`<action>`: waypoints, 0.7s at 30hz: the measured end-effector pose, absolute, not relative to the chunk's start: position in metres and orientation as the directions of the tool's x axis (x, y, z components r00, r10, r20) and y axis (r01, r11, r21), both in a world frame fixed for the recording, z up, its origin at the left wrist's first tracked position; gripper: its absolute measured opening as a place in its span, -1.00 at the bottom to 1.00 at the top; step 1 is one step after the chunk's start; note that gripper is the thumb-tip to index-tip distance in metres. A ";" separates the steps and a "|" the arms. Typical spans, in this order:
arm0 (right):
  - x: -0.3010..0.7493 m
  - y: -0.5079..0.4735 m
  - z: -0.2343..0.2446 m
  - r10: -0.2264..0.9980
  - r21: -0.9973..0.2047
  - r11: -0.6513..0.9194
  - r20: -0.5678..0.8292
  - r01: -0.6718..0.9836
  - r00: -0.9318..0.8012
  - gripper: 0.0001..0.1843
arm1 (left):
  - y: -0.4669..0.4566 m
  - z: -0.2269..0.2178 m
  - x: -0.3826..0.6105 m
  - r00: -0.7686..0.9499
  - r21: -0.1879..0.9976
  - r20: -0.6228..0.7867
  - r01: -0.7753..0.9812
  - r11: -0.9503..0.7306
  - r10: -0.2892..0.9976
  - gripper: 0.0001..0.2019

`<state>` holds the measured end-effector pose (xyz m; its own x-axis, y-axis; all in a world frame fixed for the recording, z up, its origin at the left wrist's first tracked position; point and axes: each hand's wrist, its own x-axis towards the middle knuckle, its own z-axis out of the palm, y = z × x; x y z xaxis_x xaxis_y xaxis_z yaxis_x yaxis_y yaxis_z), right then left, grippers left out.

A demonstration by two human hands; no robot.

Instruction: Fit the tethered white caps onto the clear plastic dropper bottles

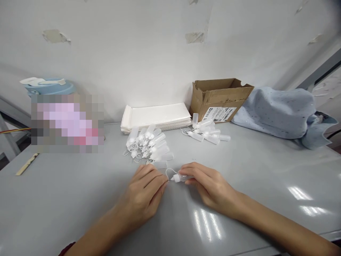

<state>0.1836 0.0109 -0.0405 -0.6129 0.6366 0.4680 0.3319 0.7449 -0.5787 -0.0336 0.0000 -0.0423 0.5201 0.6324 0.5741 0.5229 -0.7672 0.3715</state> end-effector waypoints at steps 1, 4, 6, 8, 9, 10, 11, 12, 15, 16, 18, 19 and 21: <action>0.184 0.011 -0.042 0.635 -0.574 0.747 0.470 0.335 -0.613 -0.65 | 0.000 -0.044 -0.033 0.523 0.373 0.573 0.519 -0.769 0.631 -0.84; 0.184 0.010 -0.043 0.634 -0.568 0.749 0.466 0.341 -0.618 -0.66 | -0.001 -0.046 -0.032 0.529 0.365 0.575 0.516 -0.775 0.624 -0.84; 0.183 0.010 -0.043 0.632 -0.564 0.752 0.467 0.341 -0.619 -0.66 | -0.001 -0.047 -0.031 0.537 0.347 0.582 0.515 -0.784 0.611 -0.84; 0.183 0.010 -0.043 0.630 -0.563 0.754 0.470 0.339 -0.619 -0.66 | -0.002 -0.046 -0.031 0.547 0.328 0.582 0.519 -0.789 0.602 -0.83; 0.183 0.010 -0.043 0.628 -0.563 0.755 0.475 0.336 -0.617 -0.67 | -0.002 -0.046 -0.031 0.552 0.319 0.581 0.522 -0.791 0.599 -0.83; 0.182 0.010 -0.043 0.627 -0.563 0.756 0.477 0.333 -0.616 -0.67 | -0.003 -0.046 -0.031 0.555 0.312 0.581 0.524 -0.793 0.596 -0.83; 0.182 0.010 -0.043 0.628 -0.566 0.755 0.476 0.332 -0.616 -0.67 | -0.003 -0.045 -0.031 0.555 0.307 0.584 0.525 -0.794 0.593 -0.83; 0.182 0.010 -0.043 0.629 -0.569 0.752 0.473 0.331 -0.617 -0.67 | -0.003 -0.045 -0.031 0.552 0.305 0.587 0.527 -0.793 0.592 -0.83; 0.182 0.012 -0.042 0.641 -0.593 0.734 0.446 0.331 -0.625 -0.68 | -0.002 -0.043 -0.033 0.550 0.304 0.580 0.537 -0.787 0.600 -0.84; 0.182 0.013 -0.041 0.647 -0.603 0.726 0.436 0.330 -0.626 -0.69 | -0.001 -0.043 -0.034 0.552 0.303 0.573 0.544 -0.783 0.606 -0.85; 0.183 0.015 -0.038 0.660 -0.621 0.711 0.424 0.331 -0.620 -0.71 | 0.001 -0.041 -0.036 0.554 0.299 0.554 0.564 -0.770 0.621 -0.86; 0.184 0.015 -0.037 0.668 -0.627 0.703 0.421 0.335 -0.613 -0.71 | 0.002 -0.040 -0.037 0.551 0.295 0.549 0.576 -0.763 0.628 -0.87; 0.185 0.016 -0.034 0.682 -0.634 0.692 0.419 0.344 -0.599 -0.72 | 0.003 -0.040 -0.038 0.543 0.288 0.545 0.594 -0.751 0.639 -0.88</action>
